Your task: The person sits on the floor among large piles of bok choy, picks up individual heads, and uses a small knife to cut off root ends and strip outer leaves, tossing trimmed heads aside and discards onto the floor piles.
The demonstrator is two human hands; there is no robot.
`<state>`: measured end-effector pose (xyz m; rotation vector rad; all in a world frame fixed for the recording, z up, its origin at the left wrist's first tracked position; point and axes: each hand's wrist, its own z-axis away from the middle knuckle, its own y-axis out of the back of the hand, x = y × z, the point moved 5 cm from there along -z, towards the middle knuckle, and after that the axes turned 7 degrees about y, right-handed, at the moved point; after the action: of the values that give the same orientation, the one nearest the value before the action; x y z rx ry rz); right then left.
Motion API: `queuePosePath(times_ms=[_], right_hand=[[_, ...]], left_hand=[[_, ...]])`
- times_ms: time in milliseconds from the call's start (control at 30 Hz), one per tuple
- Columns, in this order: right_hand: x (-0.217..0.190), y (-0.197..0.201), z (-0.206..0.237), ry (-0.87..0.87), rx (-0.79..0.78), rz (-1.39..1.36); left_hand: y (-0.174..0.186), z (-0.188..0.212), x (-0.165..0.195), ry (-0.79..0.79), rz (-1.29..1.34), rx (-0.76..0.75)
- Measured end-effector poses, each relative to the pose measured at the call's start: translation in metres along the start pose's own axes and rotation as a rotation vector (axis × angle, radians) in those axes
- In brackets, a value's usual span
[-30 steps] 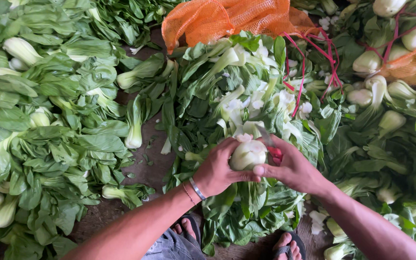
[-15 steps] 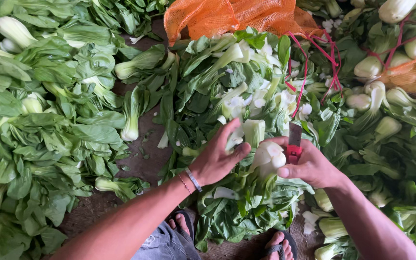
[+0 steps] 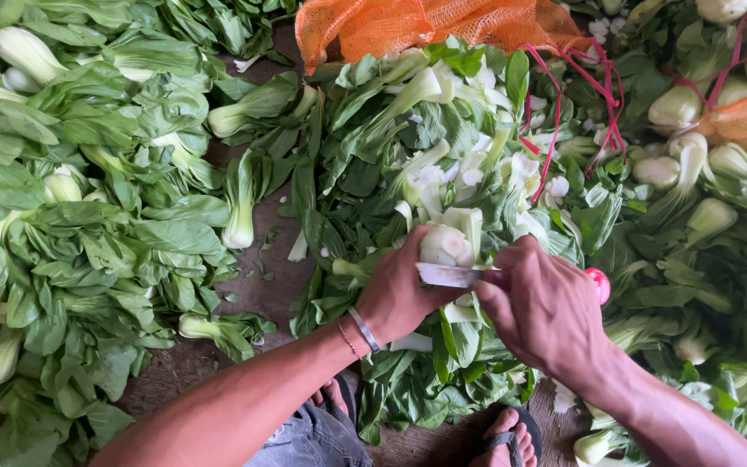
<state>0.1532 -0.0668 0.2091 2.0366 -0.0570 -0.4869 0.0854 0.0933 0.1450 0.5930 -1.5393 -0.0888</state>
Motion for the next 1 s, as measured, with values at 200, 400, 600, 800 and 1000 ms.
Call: queuePosePath(times_ms=[200,400,600,800,1000], right_hand=[[-0.011,0.001,-0.005,0.060,0.039,0.027],[-0.016,0.008,-0.008,0.048,0.027,0.028],[-0.015,0.014,-0.005,0.028,0.035,0.022],[-0.009,0.018,-0.004,0.012,0.030,0.068],[0.075,0.020,-0.011,-0.248,-0.071,0.089]], left_hand=[[-0.003,0.008,0.005,-0.016,-0.025,0.021],[-0.003,0.011,0.004,-0.106,-0.084,0.055],[-0.008,0.014,0.000,-0.106,-0.095,0.079],[-0.005,0.015,0.010,-0.160,-0.049,0.106],[0.000,0.025,0.015,-0.328,-0.068,0.095]])
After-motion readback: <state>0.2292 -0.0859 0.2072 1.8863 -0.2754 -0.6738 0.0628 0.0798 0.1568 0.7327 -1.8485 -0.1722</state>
